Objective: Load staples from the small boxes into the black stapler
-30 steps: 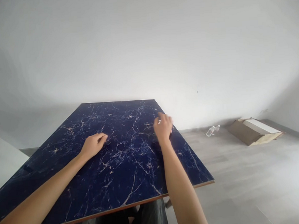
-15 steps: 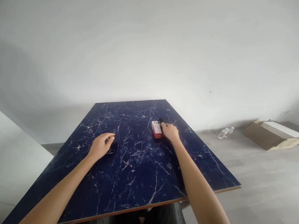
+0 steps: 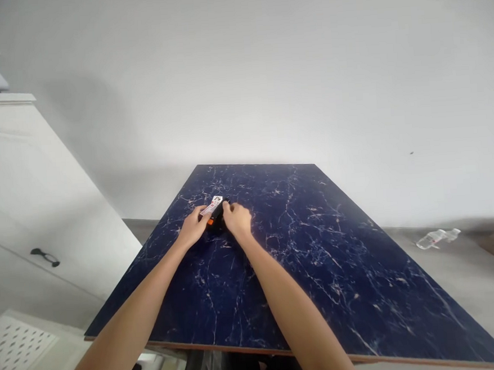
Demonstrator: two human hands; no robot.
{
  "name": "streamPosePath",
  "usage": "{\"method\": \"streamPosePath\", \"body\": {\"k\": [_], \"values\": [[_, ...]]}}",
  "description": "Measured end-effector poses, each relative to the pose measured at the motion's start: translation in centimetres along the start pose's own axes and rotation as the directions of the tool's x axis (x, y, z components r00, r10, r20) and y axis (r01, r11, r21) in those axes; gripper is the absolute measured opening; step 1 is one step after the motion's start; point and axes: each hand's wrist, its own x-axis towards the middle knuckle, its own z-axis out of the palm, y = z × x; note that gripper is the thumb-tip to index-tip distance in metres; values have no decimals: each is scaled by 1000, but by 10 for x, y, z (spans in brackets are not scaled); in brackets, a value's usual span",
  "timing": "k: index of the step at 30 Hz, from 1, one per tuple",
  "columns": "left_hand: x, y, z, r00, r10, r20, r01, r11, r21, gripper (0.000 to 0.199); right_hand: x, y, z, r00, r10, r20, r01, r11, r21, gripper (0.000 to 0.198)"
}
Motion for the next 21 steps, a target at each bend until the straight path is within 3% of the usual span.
{"method": "streamPosePath", "body": {"k": [3,8,11,15,21], "values": [[6,-13,-9,989,24,144,-12,996,-86,58,11,13,-8,992,117,-51,-113,991,73,58],[15,-32,-16,958,86,274,-33,981,-190,85,20,18,-10,987,90,132,-109,984,144,59],[17,-35,-16,952,95,291,-33,977,-209,91,17,17,-9,982,115,148,-139,977,163,64],[16,-31,-16,959,103,265,-46,976,-213,90,20,21,-8,990,133,48,-140,969,201,43],[13,-24,-21,959,77,273,-35,987,-154,77,41,45,-12,992,78,98,-95,977,188,28]]}}
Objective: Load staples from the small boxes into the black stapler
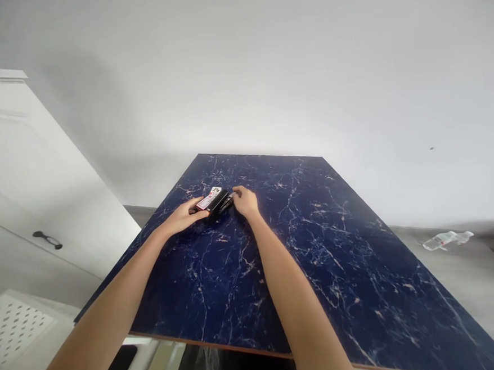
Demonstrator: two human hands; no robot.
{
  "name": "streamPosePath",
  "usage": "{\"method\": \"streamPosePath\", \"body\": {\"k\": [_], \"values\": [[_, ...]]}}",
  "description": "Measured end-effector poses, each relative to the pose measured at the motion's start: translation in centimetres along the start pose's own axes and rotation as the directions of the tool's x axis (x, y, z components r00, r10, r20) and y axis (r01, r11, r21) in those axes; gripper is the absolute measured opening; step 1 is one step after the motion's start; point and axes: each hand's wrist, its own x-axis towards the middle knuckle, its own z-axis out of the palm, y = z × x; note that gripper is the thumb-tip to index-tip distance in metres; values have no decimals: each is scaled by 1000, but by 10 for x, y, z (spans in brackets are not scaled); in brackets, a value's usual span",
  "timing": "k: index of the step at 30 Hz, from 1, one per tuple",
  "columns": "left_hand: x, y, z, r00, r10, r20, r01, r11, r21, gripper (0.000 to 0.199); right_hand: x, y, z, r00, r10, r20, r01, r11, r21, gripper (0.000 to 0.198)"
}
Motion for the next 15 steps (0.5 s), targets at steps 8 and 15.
{"method": "streamPosePath", "body": {"k": [8,15], "values": [[-1,6,3,989,-43,-144,63,988,140,56,-4,13,-20,982,-165,-97,146,973,-176,43],[5,-3,7,975,13,-220,-20,999,-29,47,-22,-1,-14,929,-367,44,352,843,-407,42]]}}
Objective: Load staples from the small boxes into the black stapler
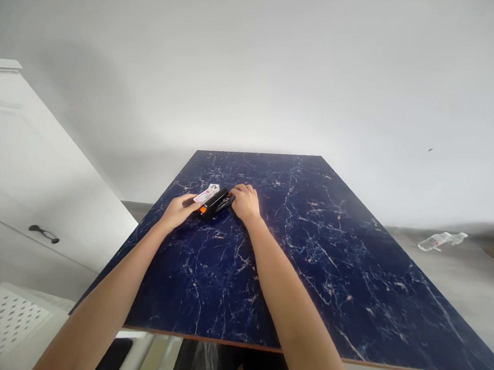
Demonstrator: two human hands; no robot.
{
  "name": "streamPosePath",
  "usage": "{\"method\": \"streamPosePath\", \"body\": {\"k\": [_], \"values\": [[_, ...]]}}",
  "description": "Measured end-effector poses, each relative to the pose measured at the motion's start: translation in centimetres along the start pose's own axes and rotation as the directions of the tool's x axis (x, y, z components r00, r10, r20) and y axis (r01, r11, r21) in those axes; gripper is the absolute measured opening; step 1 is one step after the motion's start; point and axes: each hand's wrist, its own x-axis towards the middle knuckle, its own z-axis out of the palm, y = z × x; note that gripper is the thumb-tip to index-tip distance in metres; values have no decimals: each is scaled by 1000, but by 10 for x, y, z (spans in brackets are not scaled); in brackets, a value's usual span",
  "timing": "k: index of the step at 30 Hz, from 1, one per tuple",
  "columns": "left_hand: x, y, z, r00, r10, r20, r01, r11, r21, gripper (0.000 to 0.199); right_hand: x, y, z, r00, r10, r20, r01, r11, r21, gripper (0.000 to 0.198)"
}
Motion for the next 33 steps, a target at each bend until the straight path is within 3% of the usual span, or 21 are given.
{"method": "streamPosePath", "body": {"k": [3,6,8,10,13,16,18,20,23,27,30,33], "values": [[4,-6,3,992,-54,-117,39,991,-126,46,-1,-3,-4,999,22,-36,-22,1000,5,44],[7,-11,2,957,-147,-248,98,975,-198,41,0,0,-6,991,126,-53,-122,990,70,35],[7,-12,-3,927,-168,-335,144,985,-93,34,1,4,-6,977,204,-65,-192,969,153,27],[5,-11,-8,917,-121,-379,188,972,144,27,3,8,-6,953,287,-95,-255,932,256,24],[2,-7,-11,935,9,-355,149,897,416,24,3,15,-8,887,440,-142,-351,841,412,25],[2,-3,-6,958,136,-251,-7,890,457,30,4,23,-8,802,578,-147,-435,735,520,28],[2,0,-1,971,182,-152,-94,884,458,32,5,26,-8,780,613,-127,-457,697,553,32],[1,4,2,974,206,-90,-145,882,448,31,5,27,-8,789,606,-102,-456,688,565,35],[-3,13,2,974,202,-106,-160,936,313,23,2,24,-10,790,607,-83,-453,670,588,32],[-6,23,5,966,39,-257,-71,991,-114,31,-10,19,-15,763,643,-68,-457,611,647,43],[-6,31,12,965,-120,-233,-8,876,-482,26,-25,15,-18,790,614,6,-433,551,714,35],[-7,39,17,988,-137,-76,41,694,-719,21,-39,10,-23,820,568,63,-377,455,807,29]]}}
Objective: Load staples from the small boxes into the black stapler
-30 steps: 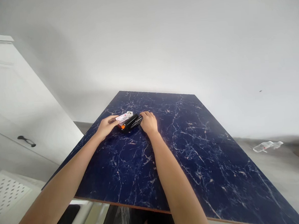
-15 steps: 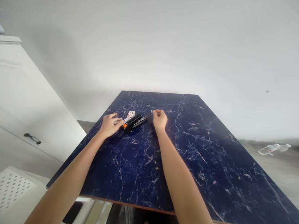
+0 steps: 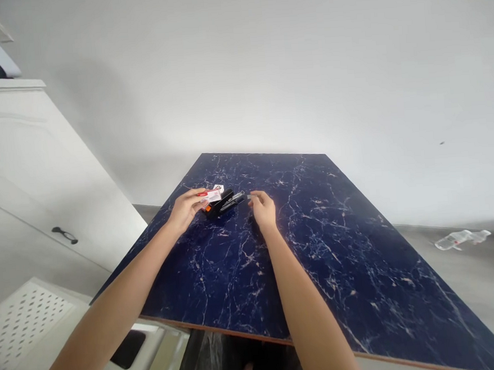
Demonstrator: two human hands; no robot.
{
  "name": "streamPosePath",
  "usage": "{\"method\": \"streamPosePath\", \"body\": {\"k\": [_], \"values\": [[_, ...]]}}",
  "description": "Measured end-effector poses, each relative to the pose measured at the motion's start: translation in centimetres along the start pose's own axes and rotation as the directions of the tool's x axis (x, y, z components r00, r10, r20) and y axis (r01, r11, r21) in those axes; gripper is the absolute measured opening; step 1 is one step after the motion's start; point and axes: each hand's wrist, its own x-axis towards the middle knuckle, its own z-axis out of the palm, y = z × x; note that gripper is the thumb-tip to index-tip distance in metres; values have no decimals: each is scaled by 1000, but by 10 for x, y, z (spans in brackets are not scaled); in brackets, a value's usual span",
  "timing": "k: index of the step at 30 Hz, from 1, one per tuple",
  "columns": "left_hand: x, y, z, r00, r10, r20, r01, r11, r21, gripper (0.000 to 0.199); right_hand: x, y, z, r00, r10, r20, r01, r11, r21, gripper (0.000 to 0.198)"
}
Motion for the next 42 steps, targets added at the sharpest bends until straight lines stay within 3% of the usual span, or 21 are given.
{"method": "streamPosePath", "body": {"k": [3,8,11,18,22,24,27,30,36,38,42], "values": [[-4,4,6,983,-61,172,77,993,-90,27,-11,-4,-2,999,-16,34,11,988,154,32],[-10,8,11,985,-60,159,60,998,5,28,-25,-17,7,971,-75,228,35,984,172,39],[-14,5,15,975,-51,218,53,999,-4,29,-32,-22,16,940,-122,317,72,984,165,47],[-28,-19,34,910,-163,382,99,979,181,58,-29,-18,17,955,13,296,-108,946,305,53],[-29,-24,36,926,-65,372,14,990,138,48,-27,-18,15,928,24,373,-158,929,334,52],[-26,-26,34,938,-29,346,-55,971,232,44,-25,-17,14,942,12,336,-126,939,319,47],[-23,-27,32,955,28,294,-142,916,375,37,-20,-15,11,997,7,79,-30,958,286,39],[-24,-26,34,969,64,237,-171,869,464,31,-15,-12,6,996,31,-81,-9,967,256,39],[-32,-24,36,977,198,83,-207,764,611,30,-18,-13,-2,992,-113,58,106,989,104,35],[-33,-24,35,970,229,87,-232,743,628,30,-23,-17,-2,987,-143,72,141,990,22,32],[-31,-27,36,978,157,136,-205,845,494,29,-29,-25,-3,990,-138,35,139,988,-59,25]]}}
